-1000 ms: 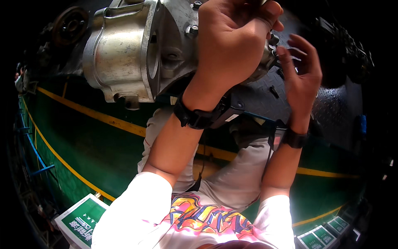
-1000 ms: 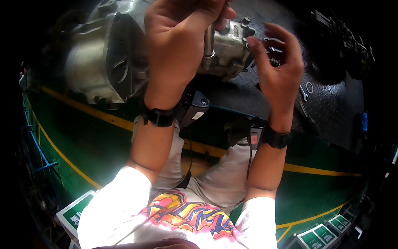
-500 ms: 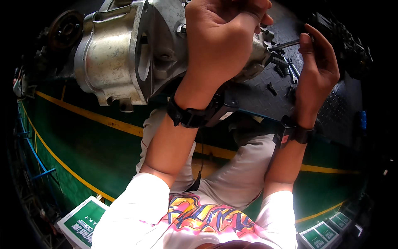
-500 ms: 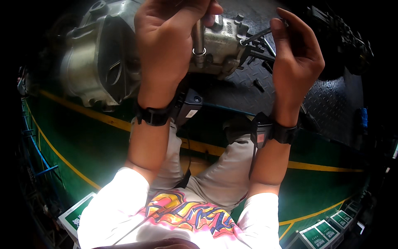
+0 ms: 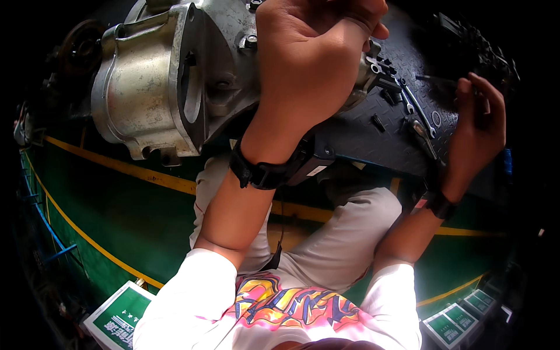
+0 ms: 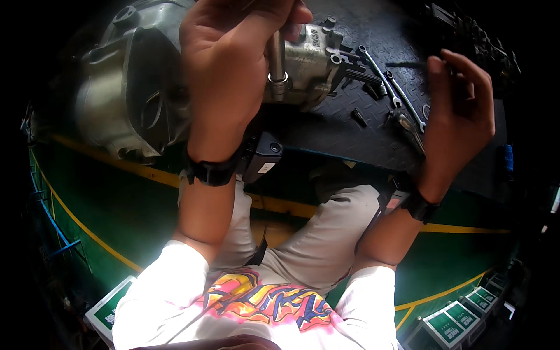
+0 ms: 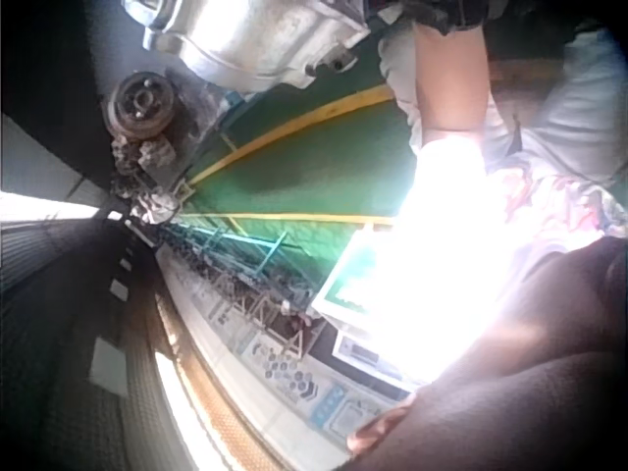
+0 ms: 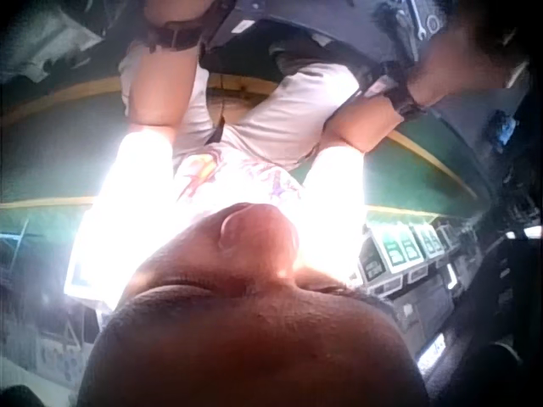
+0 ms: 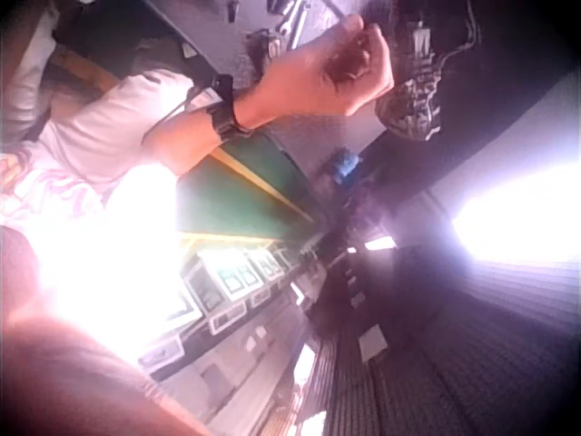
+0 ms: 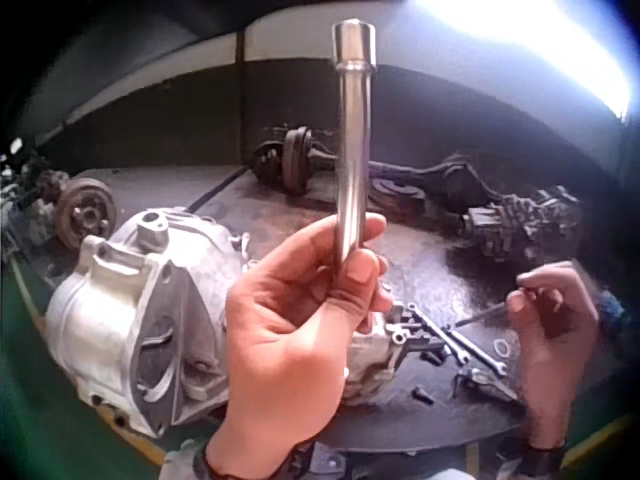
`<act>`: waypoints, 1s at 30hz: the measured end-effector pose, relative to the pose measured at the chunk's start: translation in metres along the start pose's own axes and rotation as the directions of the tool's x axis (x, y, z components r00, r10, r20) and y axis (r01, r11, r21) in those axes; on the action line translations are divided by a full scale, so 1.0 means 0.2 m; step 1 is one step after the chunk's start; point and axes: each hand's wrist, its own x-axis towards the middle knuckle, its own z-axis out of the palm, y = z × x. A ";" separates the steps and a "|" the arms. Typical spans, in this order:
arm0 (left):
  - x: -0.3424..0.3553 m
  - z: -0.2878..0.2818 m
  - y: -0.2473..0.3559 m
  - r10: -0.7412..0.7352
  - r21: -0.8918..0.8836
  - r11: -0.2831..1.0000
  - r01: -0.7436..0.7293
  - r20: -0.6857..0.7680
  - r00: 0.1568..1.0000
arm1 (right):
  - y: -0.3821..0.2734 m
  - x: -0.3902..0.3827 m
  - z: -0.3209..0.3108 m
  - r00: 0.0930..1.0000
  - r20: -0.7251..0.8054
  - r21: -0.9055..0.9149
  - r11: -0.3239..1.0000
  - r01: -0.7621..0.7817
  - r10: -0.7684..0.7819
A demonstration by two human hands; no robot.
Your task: The person works on a transmission housing on a workbench by using a socket wrench to tighten or loosen bolts, then picks up and positions a long metal rod into an opening on the housing.
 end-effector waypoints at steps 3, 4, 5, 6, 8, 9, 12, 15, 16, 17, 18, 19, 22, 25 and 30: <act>-0.01 0.00 -0.01 0.017 0.003 1.000 -0.017 0.008 1.000 | 0.14 -0.17 -0.14 0.948 0.249 0.092 0.970 -0.225 0.196; -0.01 0.00 -0.01 0.022 -0.001 1.000 -0.022 0.011 1.000 | 0.17 -0.23 -0.17 0.893 0.353 0.108 0.935 -0.337 0.281; -0.01 0.00 -0.01 0.034 -0.017 0.999 -0.034 0.017 0.999 | 0.18 -0.27 -0.17 0.849 0.453 0.144 0.918 -0.371 0.272; -0.01 0.01 0.00 0.041 -0.027 0.999 -0.040 0.022 0.999 | 0.19 -0.31 -0.17 0.798 0.546 0.176 0.896 -0.409 0.257; -0.01 0.02 0.01 0.028 -0.046 0.999 -0.027 0.021 0.999 | 0.26 -0.40 -0.15 0.760 0.604 0.176 0.890 -0.421 0.240; -0.01 0.02 0.01 0.020 -0.045 0.999 -0.019 0.018 1.000 | 0.28 -0.44 -0.13 0.717 0.663 0.191 0.877 -0.441 0.216; 0.00 0.03 0.00 -0.017 -0.045 0.999 0.017 -0.001 1.000 | 0.30 -0.51 -0.08 0.699 0.703 0.011 0.980 -0.197 0.132; 0.00 0.03 -0.01 -0.012 -0.016 1.000 0.012 0.001 1.000 | 0.37 -0.56 -0.07 0.715 0.678 -0.028 0.978 -0.205 0.169; -0.01 0.03 -0.01 -0.007 -0.007 1.000 0.007 0.005 1.000 | 0.40 -0.57 -0.07 0.705 0.684 -0.092 0.980 -0.174 0.189; -0.01 0.03 -0.01 -0.011 -0.003 1.000 0.011 -0.006 1.000 | 0.43 -0.57 -0.06 0.706 0.681 -0.095 0.980 -0.176 0.192; -0.01 0.03 -0.01 -0.014 -0.002 1.000 0.014 -0.016 1.000 | 0.45 -0.57 -0.04 0.725 0.645 -0.127 0.969 -0.210 0.242; 0.00 0.03 -0.01 -0.016 -0.008 1.000 0.015 -0.011 1.000 | 0.45 -0.57 -0.04 0.741 0.605 -0.158 0.956 -0.246 0.290; -0.01 0.01 0.00 0.031 -0.027 0.999 -0.031 0.001 1.000 | 0.43 -0.52 -0.05 0.749 0.591 -0.165 0.954 -0.249 0.298; -0.01 0.01 0.03 -0.007 -0.031 0.999 0.007 0.009 1.000 | 0.40 -0.42 -0.11 0.724 0.632 -0.143 0.960 -0.241 0.276; 0.01 0.01 0.05 -0.063 -0.044 0.997 0.063 0.004 0.998 | 0.16 -0.12 -0.21 0.476 0.856 0.039 0.892 -0.450 0.202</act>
